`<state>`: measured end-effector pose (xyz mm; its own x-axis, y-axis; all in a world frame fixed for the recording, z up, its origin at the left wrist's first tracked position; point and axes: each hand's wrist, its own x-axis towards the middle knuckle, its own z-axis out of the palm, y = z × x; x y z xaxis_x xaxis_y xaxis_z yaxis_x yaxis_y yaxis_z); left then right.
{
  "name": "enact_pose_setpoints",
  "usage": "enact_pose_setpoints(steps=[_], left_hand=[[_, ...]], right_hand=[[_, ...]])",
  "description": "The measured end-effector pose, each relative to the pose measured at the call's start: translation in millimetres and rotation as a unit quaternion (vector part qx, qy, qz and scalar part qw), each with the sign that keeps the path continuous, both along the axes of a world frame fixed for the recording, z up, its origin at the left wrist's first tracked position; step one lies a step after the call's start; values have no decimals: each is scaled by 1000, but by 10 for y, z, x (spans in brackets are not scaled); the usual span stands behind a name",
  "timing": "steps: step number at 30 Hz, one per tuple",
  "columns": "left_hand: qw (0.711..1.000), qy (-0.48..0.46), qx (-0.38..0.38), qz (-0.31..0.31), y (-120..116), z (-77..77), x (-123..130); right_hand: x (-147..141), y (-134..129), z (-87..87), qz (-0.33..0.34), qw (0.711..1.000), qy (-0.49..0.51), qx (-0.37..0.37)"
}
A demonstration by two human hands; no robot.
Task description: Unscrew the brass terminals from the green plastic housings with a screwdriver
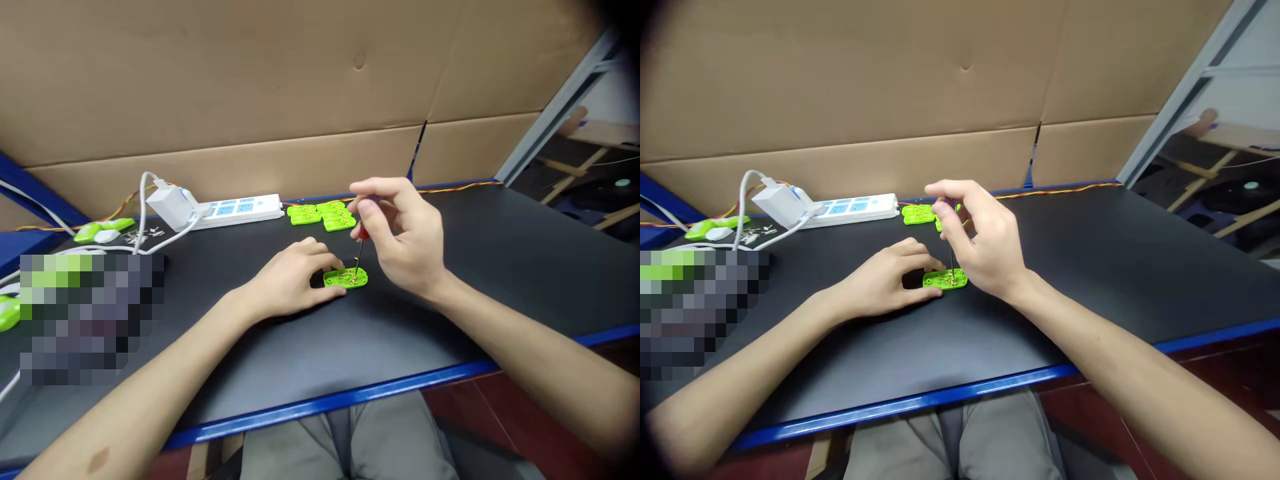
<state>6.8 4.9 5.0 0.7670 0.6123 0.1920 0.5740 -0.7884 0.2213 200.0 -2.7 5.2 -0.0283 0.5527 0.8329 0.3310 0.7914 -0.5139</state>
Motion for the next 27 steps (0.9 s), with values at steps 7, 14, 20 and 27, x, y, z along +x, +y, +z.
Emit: enact_pose_setpoints(steps=[7,14,20,27], left_hand=[[1000,-20,16,-6,-13,-8,7],[994,-78,45,-59,-41,1,42],[995,-53,44,-76,-39,-5,49],[996,-40,31,-69,-43,-3,51]], right_hand=[[0,16,-8,2,1000,-5,-5],[-6,15,-2,-4,1000,-4,-3],[-14,18,0,-5,1000,-4,2],[-17,-2,19,-7,1000,2,9]])
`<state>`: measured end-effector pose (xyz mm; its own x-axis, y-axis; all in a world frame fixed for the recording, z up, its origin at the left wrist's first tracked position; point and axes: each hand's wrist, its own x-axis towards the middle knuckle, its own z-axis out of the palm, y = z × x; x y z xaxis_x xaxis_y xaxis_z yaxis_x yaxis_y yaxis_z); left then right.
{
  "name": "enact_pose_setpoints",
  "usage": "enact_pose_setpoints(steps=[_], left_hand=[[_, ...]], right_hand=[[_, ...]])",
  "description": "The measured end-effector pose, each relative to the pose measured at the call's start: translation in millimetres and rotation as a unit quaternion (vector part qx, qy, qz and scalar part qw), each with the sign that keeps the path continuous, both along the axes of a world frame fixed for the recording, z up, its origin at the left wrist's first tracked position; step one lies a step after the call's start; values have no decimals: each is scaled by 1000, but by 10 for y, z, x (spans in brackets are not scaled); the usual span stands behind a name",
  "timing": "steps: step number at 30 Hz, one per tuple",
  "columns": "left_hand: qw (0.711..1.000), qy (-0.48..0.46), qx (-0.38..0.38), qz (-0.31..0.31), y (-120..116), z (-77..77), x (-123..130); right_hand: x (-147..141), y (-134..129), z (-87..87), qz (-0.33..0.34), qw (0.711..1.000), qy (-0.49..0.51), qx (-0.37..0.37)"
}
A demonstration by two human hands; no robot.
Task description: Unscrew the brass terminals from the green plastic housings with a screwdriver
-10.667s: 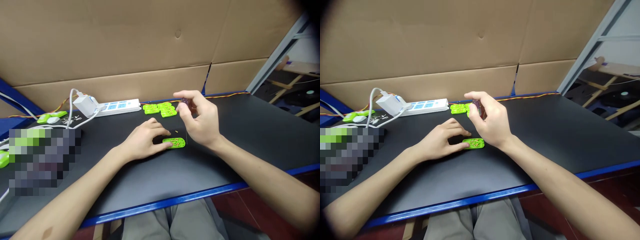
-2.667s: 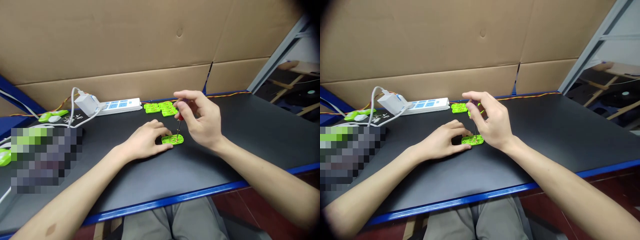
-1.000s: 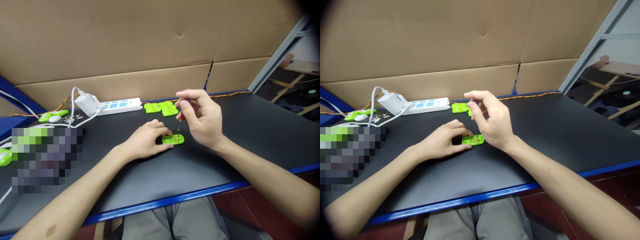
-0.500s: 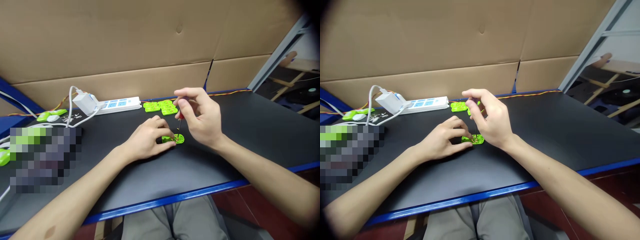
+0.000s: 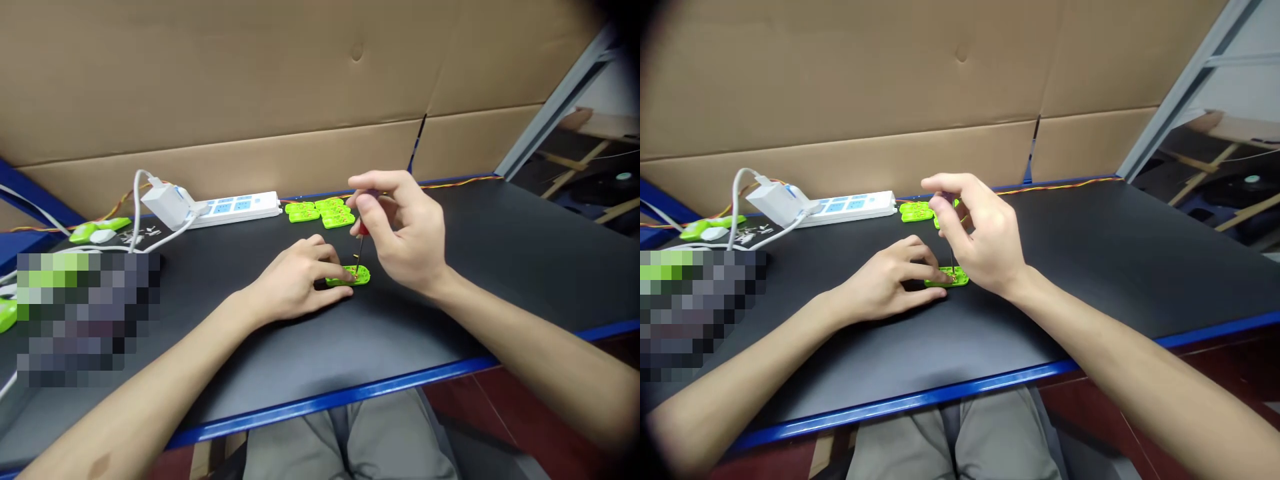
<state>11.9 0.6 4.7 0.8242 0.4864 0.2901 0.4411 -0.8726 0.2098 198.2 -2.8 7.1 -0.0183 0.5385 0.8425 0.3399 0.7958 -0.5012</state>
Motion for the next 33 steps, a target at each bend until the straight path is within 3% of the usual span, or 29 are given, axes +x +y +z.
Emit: enact_pose_setpoints(steps=[5,18,25,33], left_hand=[[1000,2,-1,0,4,2,-8],[1000,-3,-13,-4,10,5,-7],[1000,4,-14,3,12,9,-12],[1000,-2,-18,-4,27,6,-8]], right_hand=[[-7,-14,10,-9,1000,4,7],[16,-46,30,49,998,-9,-30],[0,-31,42,-4,999,-32,24],[-9,-65,36,60,998,8,-31]])
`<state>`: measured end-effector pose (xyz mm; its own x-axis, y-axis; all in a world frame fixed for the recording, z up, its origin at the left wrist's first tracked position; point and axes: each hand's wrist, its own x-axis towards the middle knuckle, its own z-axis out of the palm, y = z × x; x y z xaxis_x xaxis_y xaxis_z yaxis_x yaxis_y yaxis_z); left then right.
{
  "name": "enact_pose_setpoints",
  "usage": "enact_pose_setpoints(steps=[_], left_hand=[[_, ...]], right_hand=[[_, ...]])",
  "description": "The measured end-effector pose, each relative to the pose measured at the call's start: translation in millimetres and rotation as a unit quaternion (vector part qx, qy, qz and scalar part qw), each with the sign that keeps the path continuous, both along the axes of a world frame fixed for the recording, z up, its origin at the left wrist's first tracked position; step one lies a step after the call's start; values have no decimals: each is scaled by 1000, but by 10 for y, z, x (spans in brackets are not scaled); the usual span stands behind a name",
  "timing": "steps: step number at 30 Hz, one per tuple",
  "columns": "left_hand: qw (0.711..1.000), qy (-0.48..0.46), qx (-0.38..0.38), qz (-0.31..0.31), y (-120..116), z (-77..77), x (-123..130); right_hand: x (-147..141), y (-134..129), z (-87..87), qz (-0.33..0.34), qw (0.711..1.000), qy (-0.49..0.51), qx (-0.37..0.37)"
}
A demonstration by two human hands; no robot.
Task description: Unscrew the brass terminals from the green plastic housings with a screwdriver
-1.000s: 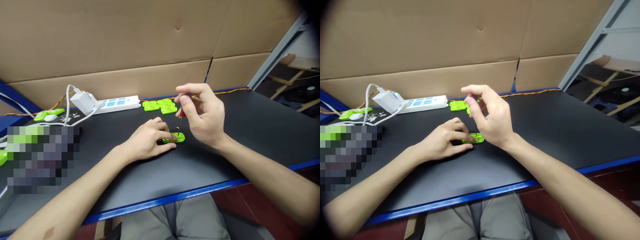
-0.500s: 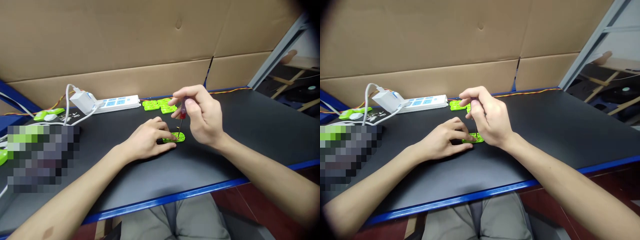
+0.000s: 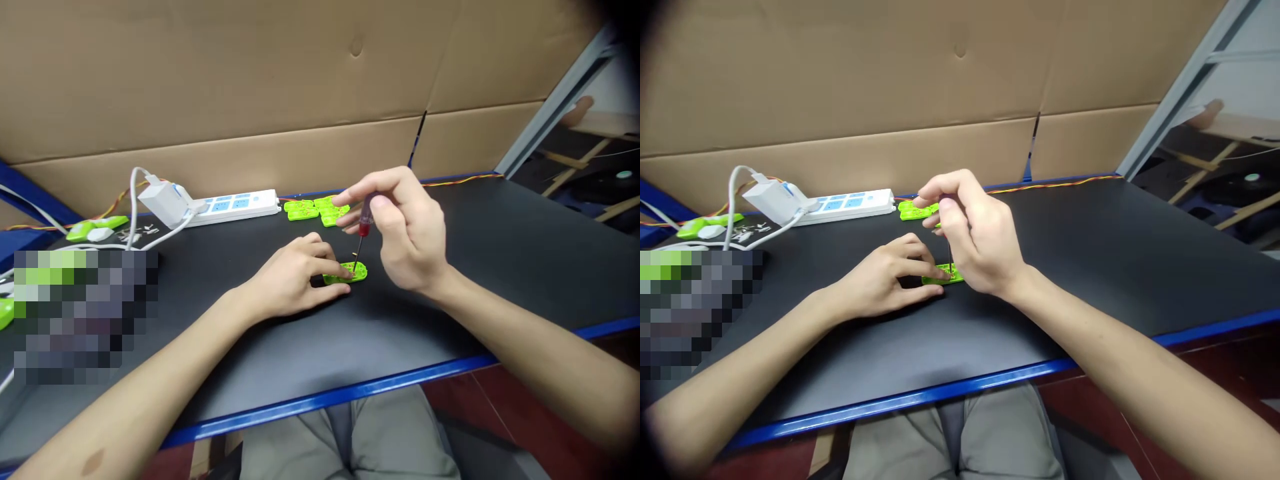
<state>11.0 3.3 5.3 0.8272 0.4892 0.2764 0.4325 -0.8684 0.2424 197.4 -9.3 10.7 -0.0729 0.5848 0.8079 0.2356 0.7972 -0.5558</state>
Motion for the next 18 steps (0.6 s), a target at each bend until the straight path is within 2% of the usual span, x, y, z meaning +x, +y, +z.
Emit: enact_pose_setpoints(steps=[4,10,15,18], left_hand=[[1000,0,1,2,-3,2,-1],[1000,12,4,12,-12,2,-10],[1000,9,7,9,-7,-1,-11],[1000,8,6,12,-9,2,-16]], right_hand=[[2,27,4,-51,997,-41,38],[17,29,-17,-18,1000,-18,11],[32,36,-3,-67,994,-67,47],[32,45,-5,-72,994,-60,53]])
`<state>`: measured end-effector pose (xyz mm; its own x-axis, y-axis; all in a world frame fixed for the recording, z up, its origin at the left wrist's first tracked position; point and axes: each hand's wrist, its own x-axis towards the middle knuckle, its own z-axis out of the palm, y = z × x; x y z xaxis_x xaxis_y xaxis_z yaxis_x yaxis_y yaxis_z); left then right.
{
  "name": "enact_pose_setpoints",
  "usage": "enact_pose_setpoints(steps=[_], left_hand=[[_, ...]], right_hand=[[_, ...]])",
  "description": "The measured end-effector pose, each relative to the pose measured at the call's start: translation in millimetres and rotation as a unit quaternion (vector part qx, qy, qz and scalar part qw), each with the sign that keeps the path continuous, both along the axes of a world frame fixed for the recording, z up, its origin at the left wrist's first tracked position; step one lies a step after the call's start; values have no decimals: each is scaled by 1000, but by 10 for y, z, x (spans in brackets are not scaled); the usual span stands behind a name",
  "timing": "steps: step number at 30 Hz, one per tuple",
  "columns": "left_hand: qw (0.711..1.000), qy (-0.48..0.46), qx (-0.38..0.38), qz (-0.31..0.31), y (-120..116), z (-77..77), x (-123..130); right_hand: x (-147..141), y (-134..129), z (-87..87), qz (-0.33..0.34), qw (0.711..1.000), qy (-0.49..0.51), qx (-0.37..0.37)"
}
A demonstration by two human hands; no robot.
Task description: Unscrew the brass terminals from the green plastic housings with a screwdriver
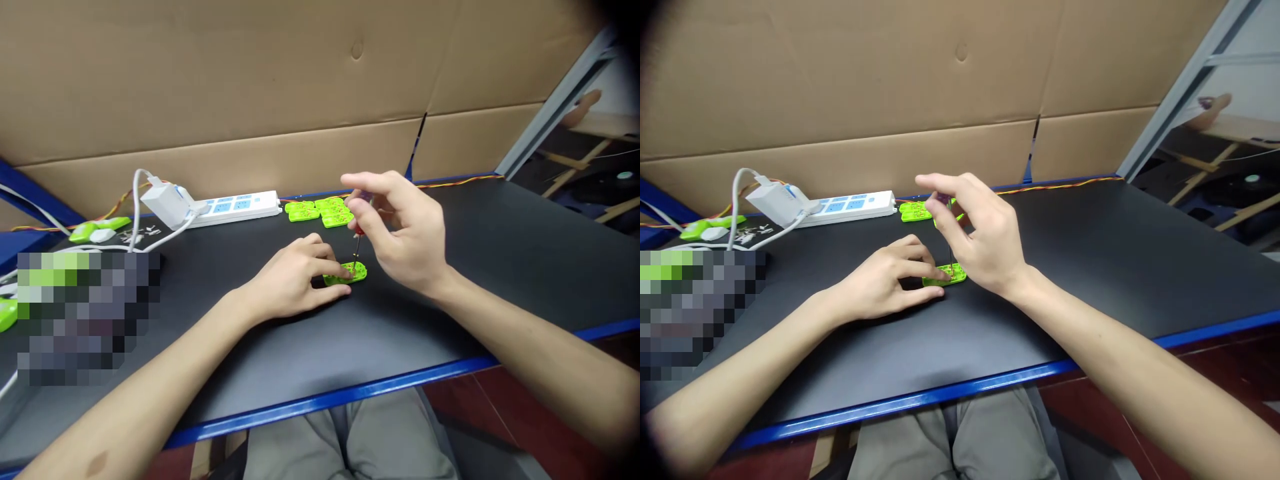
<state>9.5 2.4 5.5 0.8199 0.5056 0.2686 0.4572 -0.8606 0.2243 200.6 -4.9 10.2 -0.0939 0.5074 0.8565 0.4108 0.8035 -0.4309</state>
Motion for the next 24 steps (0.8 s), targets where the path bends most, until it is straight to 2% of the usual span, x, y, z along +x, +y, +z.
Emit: enact_pose_setpoints(steps=[6,14,17,20,24], left_hand=[[1000,1,-11,-5,-3,20,-15],[999,-44,-21,-15,-40,31,-1],[995,-96,-9,13,-35,24,18],[989,-132,7,67,23,-6,42],[988,-107,-2,115,165,-31,104]], right_hand=[[9,46,-37,-23,998,57,-26],[63,167,-69,-37,995,75,-48],[70,192,-81,-36,995,74,-57],[71,205,-83,-39,994,76,-61],[73,214,-73,-39,994,82,-59]])
